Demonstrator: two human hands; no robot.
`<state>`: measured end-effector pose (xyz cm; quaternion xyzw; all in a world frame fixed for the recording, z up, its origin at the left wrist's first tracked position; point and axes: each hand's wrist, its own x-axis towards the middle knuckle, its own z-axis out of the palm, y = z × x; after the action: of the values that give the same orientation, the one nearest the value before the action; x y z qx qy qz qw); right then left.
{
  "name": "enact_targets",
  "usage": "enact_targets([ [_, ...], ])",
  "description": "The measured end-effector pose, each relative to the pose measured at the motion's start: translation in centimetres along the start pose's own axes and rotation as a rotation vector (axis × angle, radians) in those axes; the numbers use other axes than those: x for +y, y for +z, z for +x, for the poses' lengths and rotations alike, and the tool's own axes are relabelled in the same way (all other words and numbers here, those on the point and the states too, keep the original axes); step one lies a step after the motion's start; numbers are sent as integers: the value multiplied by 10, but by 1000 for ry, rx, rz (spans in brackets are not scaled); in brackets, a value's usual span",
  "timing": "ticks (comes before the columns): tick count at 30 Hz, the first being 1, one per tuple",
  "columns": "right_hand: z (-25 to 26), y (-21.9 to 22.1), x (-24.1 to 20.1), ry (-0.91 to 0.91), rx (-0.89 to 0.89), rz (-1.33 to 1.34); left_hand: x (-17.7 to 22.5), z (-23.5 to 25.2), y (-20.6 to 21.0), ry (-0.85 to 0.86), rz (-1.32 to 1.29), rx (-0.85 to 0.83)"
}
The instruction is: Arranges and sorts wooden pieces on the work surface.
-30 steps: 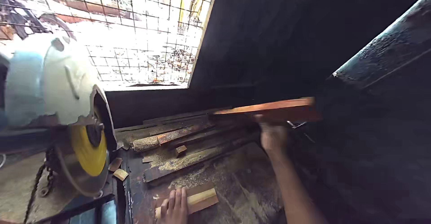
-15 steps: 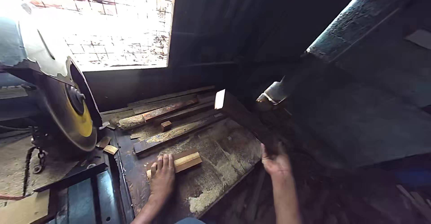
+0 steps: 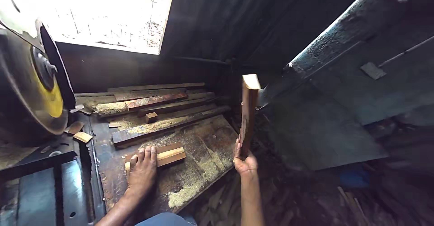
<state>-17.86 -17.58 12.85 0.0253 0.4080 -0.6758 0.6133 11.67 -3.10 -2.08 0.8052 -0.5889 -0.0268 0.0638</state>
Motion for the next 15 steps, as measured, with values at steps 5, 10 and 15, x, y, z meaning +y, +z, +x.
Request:
enact_targets([
  [5,5,5,-3,29,-42,164,-2,0,0,1,0,-17],
  [10,28,11,-7,-37,-99,104,-3,1,-7,-31,-42,-124],
  [15,71,4,6,-187,28,-148,-4,2,-8,-27,-61,-125],
])
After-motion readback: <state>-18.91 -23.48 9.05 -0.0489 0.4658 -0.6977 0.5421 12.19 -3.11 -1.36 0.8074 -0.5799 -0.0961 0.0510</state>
